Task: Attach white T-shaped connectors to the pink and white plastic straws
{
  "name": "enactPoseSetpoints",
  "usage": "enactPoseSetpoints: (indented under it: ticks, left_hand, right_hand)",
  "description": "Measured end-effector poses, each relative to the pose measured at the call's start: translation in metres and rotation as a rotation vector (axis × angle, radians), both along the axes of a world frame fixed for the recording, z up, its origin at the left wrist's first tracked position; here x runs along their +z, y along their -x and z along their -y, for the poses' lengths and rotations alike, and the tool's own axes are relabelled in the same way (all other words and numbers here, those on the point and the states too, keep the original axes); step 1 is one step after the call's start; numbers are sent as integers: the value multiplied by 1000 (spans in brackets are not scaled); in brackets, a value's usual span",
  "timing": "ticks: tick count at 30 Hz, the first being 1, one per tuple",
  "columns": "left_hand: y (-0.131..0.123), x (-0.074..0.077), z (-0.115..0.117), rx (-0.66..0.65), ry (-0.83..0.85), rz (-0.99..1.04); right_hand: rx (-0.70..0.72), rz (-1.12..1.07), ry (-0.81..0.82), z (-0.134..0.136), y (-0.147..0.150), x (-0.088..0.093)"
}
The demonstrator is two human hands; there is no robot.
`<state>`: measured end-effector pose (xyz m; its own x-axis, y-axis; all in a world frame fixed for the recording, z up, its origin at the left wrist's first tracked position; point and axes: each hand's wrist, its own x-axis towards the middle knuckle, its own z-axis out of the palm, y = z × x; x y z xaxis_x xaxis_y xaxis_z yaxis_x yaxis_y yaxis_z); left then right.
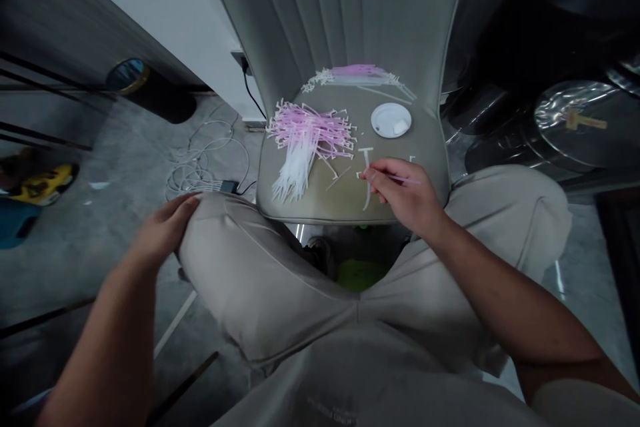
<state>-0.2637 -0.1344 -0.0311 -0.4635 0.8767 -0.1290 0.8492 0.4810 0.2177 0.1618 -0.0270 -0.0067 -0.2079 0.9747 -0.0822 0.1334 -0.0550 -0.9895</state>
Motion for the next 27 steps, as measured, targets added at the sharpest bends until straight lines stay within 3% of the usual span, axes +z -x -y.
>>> enactPoseSetpoints:
  ticks: [2, 7, 13, 18, 27]
  left_hand:
    - [-14, 3, 13, 71, 8, 6]
    - [-47, 1, 52, -108, -142, -70]
    - [-85, -17, 87, -154, -177, -143]
    - [-73, -20, 76, -68, -210, -66]
    - [-35, 2, 32, -83, -69, 17]
  right_hand:
    - [6, -3, 0, 0, -1, -1]
    - [13, -6, 9, 1, 0, -1]
    - [10, -13, 5, 3, -1, 2]
    - [13, -11, 9, 2, 0, 0]
    - [11, -21, -4, 2, 0, 4]
